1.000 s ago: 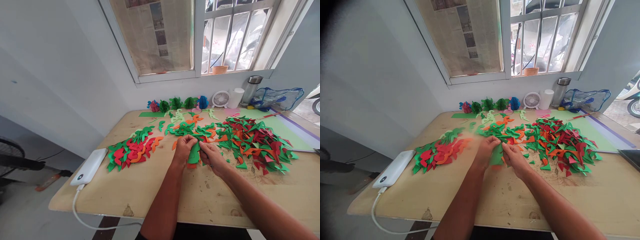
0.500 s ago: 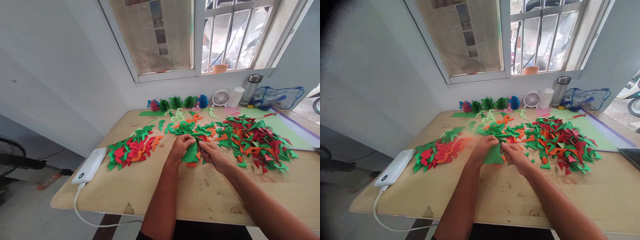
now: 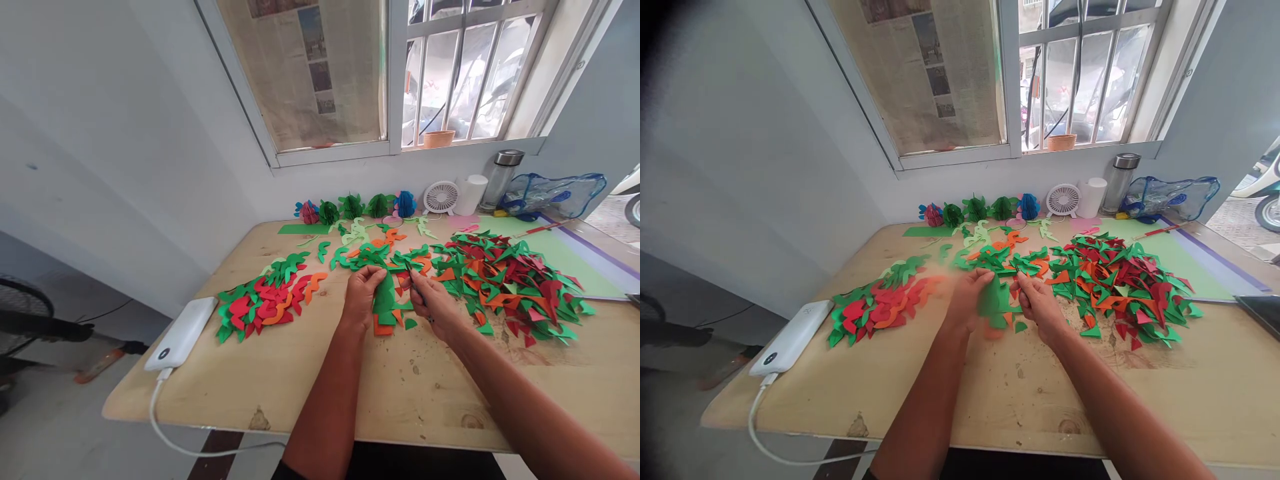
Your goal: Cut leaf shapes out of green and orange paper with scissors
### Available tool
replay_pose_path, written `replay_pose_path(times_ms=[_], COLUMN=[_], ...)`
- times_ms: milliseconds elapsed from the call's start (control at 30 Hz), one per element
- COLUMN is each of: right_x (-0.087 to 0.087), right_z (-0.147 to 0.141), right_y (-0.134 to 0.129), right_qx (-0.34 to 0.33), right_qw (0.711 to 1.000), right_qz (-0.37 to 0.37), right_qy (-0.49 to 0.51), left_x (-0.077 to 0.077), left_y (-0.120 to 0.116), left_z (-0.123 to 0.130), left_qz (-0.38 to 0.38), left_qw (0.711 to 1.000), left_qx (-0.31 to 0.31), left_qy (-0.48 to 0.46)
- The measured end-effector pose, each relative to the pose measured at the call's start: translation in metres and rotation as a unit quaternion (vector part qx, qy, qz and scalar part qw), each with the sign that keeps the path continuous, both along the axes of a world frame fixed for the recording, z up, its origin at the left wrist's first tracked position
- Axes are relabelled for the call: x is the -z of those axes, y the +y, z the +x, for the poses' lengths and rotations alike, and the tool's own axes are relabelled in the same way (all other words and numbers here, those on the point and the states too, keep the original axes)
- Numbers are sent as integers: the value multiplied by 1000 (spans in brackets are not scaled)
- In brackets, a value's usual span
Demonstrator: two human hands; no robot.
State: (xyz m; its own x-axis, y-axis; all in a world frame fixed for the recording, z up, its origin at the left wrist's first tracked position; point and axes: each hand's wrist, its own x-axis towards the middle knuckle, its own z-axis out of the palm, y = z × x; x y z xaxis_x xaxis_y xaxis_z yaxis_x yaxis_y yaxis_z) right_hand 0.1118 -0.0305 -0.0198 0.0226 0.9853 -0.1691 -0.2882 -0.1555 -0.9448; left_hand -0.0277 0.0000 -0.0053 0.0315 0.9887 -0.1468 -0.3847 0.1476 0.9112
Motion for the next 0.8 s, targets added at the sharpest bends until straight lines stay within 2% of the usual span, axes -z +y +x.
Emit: replay_pose_path(times_ms=[67, 200, 333, 467, 567, 633, 800], right_x=[1, 4, 3, 2, 3, 4, 5], right_z=[-5, -12, -11, -5, -2, 0, 0], right_y=[-2, -4, -2, 1, 2, 3, 4], right_qx=[-20, -54, -17, 48, 67, 76, 79], right_qw=[1000, 996, 998, 998, 997, 996, 996], right_qz=[9, 21, 10, 5, 10, 14, 38], right_qy=[-12, -61, -52, -31, -35, -38, 0], left_x=[4, 11, 14, 9, 6, 5, 7], left_y=[0, 1, 2, 0, -3, -4, -3], left_z=[6, 14, 13, 10, 9, 9, 10], left_qz=[4, 7, 4, 7, 12, 16, 6], left_qw=[999, 996, 995, 999, 999, 997, 1000], left_qx=[-32, -56, -58, -14, 47, 57, -24], left_qy=[-30, -71, -84, -28, 24, 47, -1])
